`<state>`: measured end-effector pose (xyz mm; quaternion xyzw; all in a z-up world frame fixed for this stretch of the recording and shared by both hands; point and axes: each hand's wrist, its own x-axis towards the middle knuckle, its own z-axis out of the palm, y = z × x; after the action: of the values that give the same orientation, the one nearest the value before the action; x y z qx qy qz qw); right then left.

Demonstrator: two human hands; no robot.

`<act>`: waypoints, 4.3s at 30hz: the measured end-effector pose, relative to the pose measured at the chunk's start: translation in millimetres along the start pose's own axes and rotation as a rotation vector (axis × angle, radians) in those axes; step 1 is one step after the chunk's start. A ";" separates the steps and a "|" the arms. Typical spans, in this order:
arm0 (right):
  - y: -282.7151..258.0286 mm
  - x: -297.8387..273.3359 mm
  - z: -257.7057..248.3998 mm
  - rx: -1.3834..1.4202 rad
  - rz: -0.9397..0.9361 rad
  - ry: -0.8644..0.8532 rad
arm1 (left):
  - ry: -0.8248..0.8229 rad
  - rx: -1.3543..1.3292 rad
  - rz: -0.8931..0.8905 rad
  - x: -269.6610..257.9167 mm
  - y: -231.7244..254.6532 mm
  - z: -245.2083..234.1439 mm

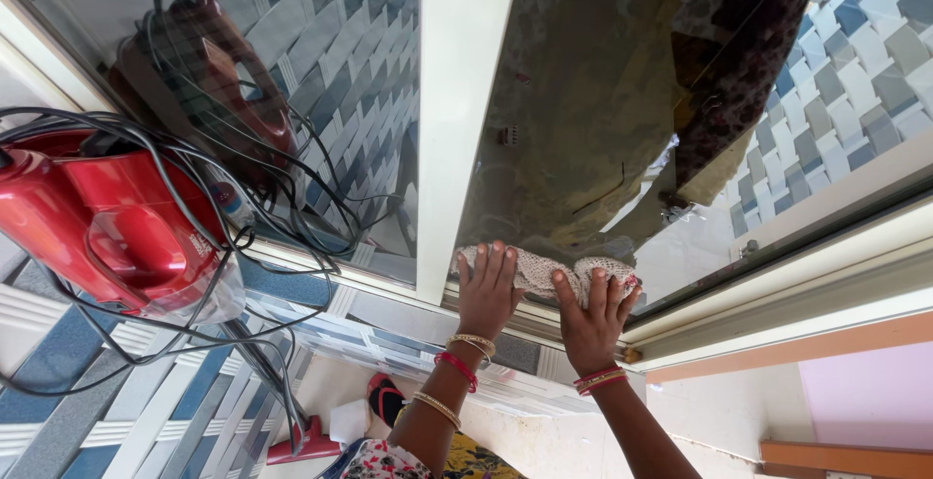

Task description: The person wipes a glass window pane with a cloth, moving from top to bottom across the surface.

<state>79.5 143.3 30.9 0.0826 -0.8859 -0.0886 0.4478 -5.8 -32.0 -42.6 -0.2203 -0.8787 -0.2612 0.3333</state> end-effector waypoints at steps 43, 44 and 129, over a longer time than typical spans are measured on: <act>-32.5 -41.5 22.4 0.067 -0.285 -0.258 | -0.174 0.006 -0.115 -53.3 -8.1 -35.1; -32.0 -36.5 21.8 0.027 -0.295 -0.224 | -0.180 -0.011 -0.130 -51.7 -7.1 -35.1; 17.9 146.3 -105.6 0.061 -0.162 -0.004 | 0.117 -0.081 0.082 138.2 49.1 -176.6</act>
<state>78.0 119.0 210.6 0.1671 -0.8794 -0.0978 0.4349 10.8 -71.9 182.8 -0.2536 -0.8366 -0.2954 0.3853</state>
